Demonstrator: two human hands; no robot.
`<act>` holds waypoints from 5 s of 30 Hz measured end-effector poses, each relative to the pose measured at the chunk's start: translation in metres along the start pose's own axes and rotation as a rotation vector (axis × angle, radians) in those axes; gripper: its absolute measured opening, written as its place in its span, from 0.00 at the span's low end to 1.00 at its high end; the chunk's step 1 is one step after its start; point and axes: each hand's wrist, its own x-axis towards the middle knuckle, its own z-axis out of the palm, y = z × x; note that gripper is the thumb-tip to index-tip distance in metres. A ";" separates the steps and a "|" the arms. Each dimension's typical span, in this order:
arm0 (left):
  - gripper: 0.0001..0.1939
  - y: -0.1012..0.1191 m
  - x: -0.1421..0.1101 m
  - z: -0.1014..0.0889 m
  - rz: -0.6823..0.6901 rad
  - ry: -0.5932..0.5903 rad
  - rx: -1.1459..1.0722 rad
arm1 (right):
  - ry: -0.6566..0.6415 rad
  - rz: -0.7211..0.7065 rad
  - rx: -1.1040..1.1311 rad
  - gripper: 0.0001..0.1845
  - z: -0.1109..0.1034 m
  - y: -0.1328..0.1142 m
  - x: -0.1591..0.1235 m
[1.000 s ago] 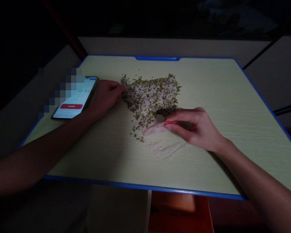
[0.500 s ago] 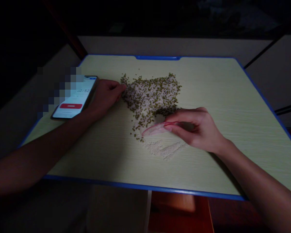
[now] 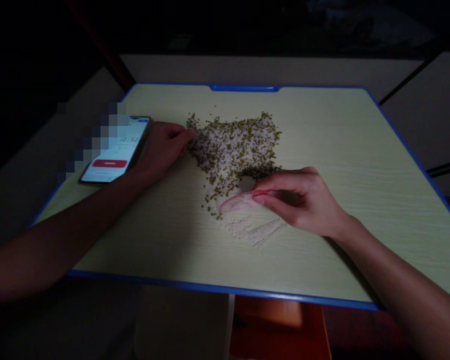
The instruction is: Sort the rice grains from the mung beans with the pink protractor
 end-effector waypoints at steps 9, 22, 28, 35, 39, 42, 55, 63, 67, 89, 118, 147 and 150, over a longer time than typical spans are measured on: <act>0.16 0.000 0.000 0.000 0.000 -0.003 0.011 | -0.002 -0.023 0.001 0.06 0.000 -0.002 0.000; 0.17 -0.002 0.001 0.001 0.011 0.000 0.021 | -0.002 -0.032 -0.001 0.06 0.000 -0.002 0.000; 0.16 0.000 0.001 0.001 0.011 0.005 0.027 | -0.003 -0.015 -0.018 0.04 0.001 -0.001 0.001; 0.15 0.002 -0.001 0.000 0.002 -0.002 0.008 | 0.019 -0.014 0.003 0.07 -0.001 -0.002 0.000; 0.17 0.000 0.001 0.000 0.009 0.001 0.022 | -0.008 -0.040 0.017 0.07 -0.001 -0.001 0.000; 0.17 -0.002 0.002 0.001 0.028 0.010 0.033 | 0.002 -0.074 0.017 0.06 0.000 0.000 0.001; 0.16 -0.002 0.001 0.001 0.033 0.011 0.020 | 0.065 -0.053 -0.041 0.06 0.001 0.001 -0.001; 0.19 -0.001 0.000 0.000 0.046 0.017 0.053 | 0.118 0.000 -0.123 0.05 0.002 0.001 0.001; 0.19 -0.001 0.000 0.001 0.034 0.013 0.044 | 0.123 0.025 -0.102 0.04 0.001 0.002 0.002; 0.18 0.001 0.000 0.000 0.038 0.002 0.059 | -0.060 -0.020 0.082 0.05 -0.002 0.001 0.000; 0.15 -0.002 0.001 0.001 0.027 0.012 0.013 | 0.050 -0.021 -0.041 0.07 0.008 -0.003 0.003; 0.15 -0.003 0.002 0.002 0.022 0.019 0.001 | 0.179 0.049 -0.063 0.08 0.006 0.002 -0.002; 0.15 -0.003 0.002 0.002 0.020 0.014 0.000 | 0.157 0.049 -0.039 0.09 0.006 0.002 -0.002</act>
